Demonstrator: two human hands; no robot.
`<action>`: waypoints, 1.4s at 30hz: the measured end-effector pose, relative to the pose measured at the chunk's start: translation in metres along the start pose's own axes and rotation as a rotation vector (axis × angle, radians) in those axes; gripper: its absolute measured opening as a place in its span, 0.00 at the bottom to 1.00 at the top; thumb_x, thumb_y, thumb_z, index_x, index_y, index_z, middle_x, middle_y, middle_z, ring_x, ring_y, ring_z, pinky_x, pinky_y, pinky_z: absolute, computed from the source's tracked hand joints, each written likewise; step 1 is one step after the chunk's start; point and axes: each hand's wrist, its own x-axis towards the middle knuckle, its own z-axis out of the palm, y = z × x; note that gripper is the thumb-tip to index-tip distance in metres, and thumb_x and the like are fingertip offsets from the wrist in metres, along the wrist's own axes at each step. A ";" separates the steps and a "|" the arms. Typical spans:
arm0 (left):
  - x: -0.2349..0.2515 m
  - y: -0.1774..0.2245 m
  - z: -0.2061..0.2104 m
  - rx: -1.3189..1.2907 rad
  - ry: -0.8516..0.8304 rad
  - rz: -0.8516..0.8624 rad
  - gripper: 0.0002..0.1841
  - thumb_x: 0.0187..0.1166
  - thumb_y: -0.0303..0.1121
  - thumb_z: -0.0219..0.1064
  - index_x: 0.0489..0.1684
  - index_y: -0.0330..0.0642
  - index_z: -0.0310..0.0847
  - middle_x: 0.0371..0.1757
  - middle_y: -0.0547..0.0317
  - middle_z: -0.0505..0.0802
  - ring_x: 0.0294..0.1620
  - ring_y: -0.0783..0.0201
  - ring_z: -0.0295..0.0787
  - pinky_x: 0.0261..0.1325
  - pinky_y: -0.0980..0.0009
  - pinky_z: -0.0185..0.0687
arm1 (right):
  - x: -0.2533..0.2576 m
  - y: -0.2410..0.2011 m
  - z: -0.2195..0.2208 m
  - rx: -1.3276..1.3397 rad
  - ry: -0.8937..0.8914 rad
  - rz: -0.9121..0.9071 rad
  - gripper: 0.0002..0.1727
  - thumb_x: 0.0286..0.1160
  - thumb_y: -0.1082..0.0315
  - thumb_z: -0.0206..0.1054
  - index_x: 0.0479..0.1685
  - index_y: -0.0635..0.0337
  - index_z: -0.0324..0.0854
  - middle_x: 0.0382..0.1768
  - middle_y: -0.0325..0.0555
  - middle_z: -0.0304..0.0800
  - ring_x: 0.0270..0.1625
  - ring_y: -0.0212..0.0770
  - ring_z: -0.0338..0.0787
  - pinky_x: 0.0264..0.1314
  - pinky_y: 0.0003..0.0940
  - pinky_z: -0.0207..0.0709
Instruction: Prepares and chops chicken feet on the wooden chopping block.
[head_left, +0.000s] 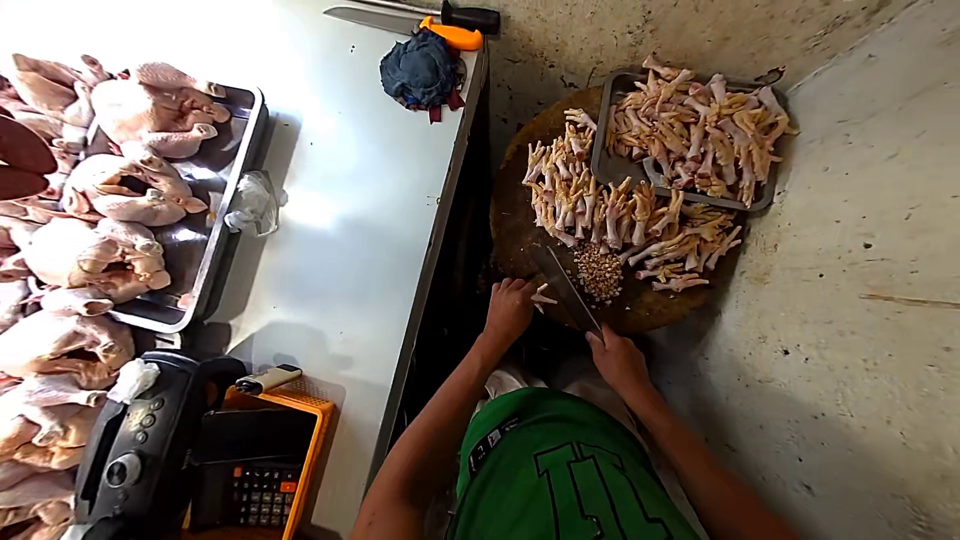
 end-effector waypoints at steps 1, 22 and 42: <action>-0.006 0.001 0.003 -0.101 0.082 -0.079 0.13 0.82 0.33 0.62 0.53 0.35 0.89 0.53 0.46 0.94 0.62 0.47 0.88 0.71 0.46 0.75 | -0.001 0.002 0.000 0.017 0.022 -0.002 0.26 0.95 0.50 0.49 0.69 0.62 0.80 0.46 0.63 0.93 0.54 0.63 0.93 0.57 0.63 0.82; -0.018 0.023 0.045 -0.707 0.232 -0.579 0.13 0.83 0.39 0.68 0.37 0.36 0.86 0.35 0.54 0.88 0.39 0.62 0.84 0.49 0.60 0.79 | -0.037 -0.002 0.008 0.221 0.361 -0.249 0.24 0.89 0.57 0.58 0.58 0.73 0.86 0.27 0.60 0.89 0.31 0.60 0.91 0.37 0.60 0.82; 0.222 0.104 -0.122 -0.193 0.427 -0.288 0.19 0.84 0.40 0.63 0.60 0.34 0.84 0.50 0.42 0.93 0.60 0.42 0.88 0.71 0.40 0.75 | -0.002 0.060 -0.013 0.331 -0.069 0.042 0.31 0.89 0.48 0.57 0.69 0.69 0.82 0.52 0.70 0.92 0.60 0.68 0.91 0.65 0.69 0.78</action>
